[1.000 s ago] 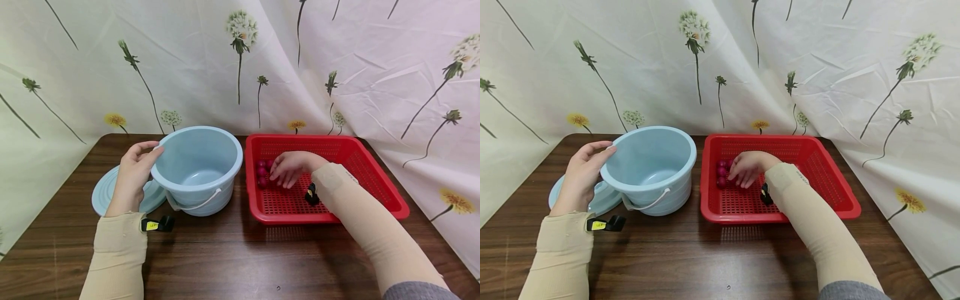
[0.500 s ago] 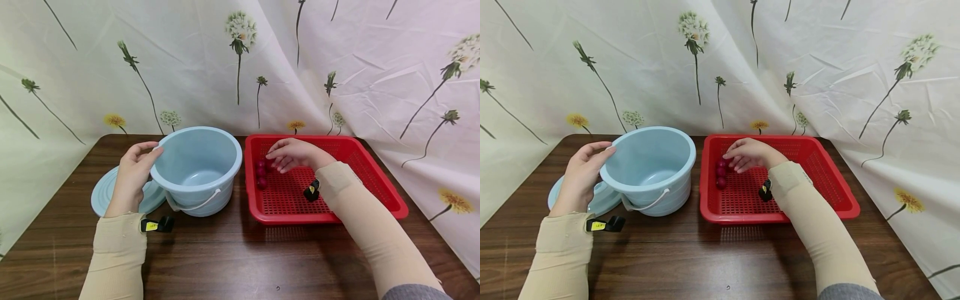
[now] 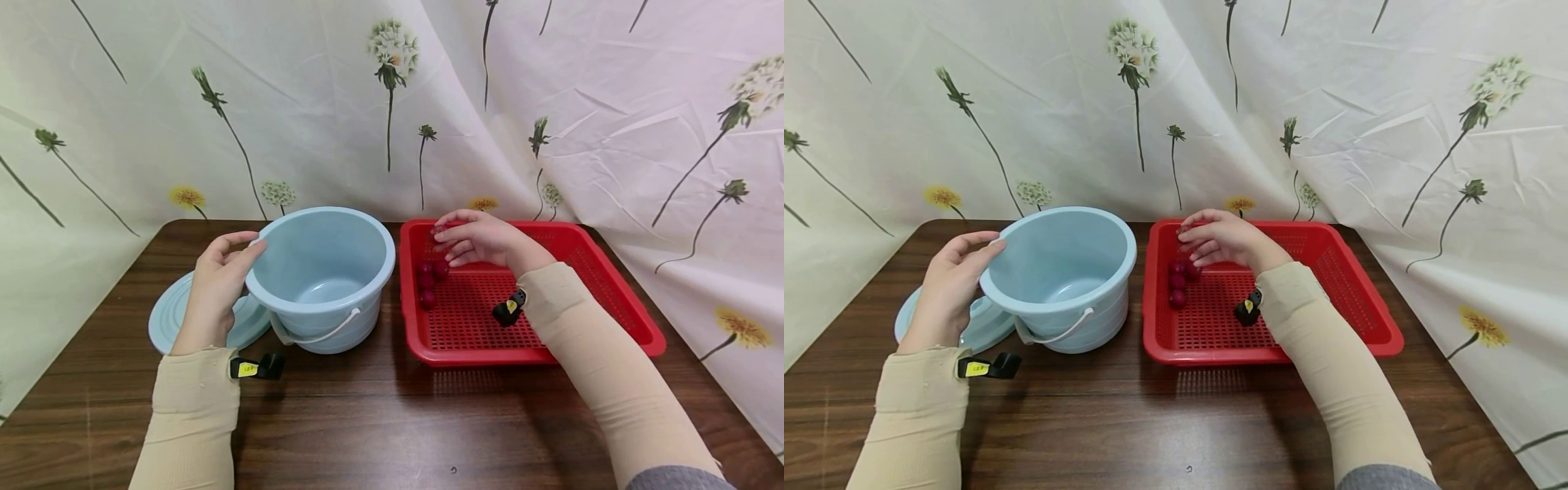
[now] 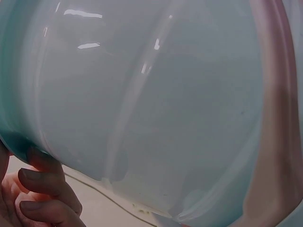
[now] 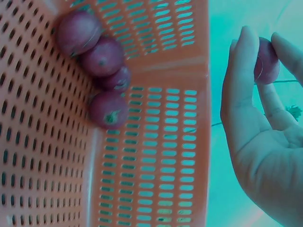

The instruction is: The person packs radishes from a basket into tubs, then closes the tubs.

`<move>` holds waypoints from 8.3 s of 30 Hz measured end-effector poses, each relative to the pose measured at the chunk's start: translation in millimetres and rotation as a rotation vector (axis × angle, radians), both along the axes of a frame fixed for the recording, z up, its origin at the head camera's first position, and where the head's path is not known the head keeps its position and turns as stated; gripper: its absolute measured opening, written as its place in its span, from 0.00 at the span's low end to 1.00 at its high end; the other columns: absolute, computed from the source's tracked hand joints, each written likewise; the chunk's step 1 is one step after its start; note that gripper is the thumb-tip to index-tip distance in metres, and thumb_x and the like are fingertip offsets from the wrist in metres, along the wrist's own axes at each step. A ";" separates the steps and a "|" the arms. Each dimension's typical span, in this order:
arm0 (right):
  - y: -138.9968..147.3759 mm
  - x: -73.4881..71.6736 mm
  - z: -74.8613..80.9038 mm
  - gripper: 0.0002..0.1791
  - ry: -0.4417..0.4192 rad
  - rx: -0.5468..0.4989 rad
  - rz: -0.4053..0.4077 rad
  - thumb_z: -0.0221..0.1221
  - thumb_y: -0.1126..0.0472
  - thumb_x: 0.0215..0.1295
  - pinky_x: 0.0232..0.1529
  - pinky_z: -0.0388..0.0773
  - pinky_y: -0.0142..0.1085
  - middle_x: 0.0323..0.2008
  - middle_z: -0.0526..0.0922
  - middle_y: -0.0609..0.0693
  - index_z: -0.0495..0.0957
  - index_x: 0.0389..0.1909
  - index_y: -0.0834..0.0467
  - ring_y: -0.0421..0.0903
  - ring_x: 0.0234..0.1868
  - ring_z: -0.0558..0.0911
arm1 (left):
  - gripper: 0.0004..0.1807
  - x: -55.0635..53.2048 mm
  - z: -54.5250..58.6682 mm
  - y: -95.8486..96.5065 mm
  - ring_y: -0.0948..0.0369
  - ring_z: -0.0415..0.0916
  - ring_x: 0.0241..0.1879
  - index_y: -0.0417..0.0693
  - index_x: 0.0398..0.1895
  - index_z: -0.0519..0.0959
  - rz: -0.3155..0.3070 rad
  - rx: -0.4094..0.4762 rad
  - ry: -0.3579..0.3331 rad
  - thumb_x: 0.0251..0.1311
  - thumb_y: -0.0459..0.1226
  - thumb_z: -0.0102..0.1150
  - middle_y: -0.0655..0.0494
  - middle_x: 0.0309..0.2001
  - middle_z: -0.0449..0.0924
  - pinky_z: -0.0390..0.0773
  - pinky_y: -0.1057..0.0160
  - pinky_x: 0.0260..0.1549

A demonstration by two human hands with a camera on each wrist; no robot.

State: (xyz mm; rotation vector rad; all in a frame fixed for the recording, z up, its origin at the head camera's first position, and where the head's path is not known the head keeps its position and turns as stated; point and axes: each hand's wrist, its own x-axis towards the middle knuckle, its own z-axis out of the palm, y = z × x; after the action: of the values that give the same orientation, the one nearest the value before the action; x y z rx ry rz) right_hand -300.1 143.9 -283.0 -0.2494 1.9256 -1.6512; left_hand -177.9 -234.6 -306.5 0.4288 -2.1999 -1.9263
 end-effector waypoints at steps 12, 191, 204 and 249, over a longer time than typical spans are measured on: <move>-12.7 8.5 9.2 0.07 0.030 -0.149 -0.020 0.54 0.65 0.72 0.34 0.84 0.38 0.36 0.86 0.50 0.74 0.47 0.53 0.44 0.27 0.84 | 0.15 -0.1 -0.1 -0.1 0.71 0.80 0.28 0.62 0.51 0.73 -0.005 0.030 0.010 0.65 0.49 0.62 0.71 0.31 0.83 0.79 0.72 0.26; -14.7 -0.1 -44.7 0.15 -0.116 0.461 0.493 0.55 0.63 0.69 0.42 0.85 0.45 0.40 0.82 0.58 0.72 0.54 0.62 0.47 0.31 0.84 | 0.13 -0.5 0.1 1.5 0.71 0.80 0.27 0.63 0.50 0.74 -0.005 0.077 0.010 0.65 0.48 0.62 0.70 0.32 0.83 0.78 0.72 0.24; -11.4 1.2 -26.2 0.15 -0.081 0.304 0.445 0.57 0.62 0.67 0.43 0.85 0.44 0.44 0.80 0.62 0.71 0.52 0.60 0.49 0.32 0.84 | 0.14 -1.6 -0.7 0.9 0.71 0.80 0.27 0.64 0.50 0.74 -0.007 0.076 0.003 0.65 0.49 0.62 0.70 0.32 0.83 0.78 0.72 0.24; -86.7 48.6 39.5 0.09 0.039 -0.261 0.166 0.55 0.63 0.70 0.36 0.86 0.40 0.37 0.83 0.56 0.72 0.49 0.55 0.47 0.26 0.84 | 0.13 -1.2 0.1 -0.9 0.70 0.80 0.27 0.64 0.49 0.74 -0.013 0.085 -0.003 0.64 0.48 0.63 0.69 0.31 0.83 0.78 0.71 0.24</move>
State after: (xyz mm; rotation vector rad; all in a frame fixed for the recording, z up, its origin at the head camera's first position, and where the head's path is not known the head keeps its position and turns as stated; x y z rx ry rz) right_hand -251.5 57.2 -243.4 -0.5329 1.6643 -1.7934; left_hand -179.1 -235.5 -306.4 0.4319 -2.1337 -2.0337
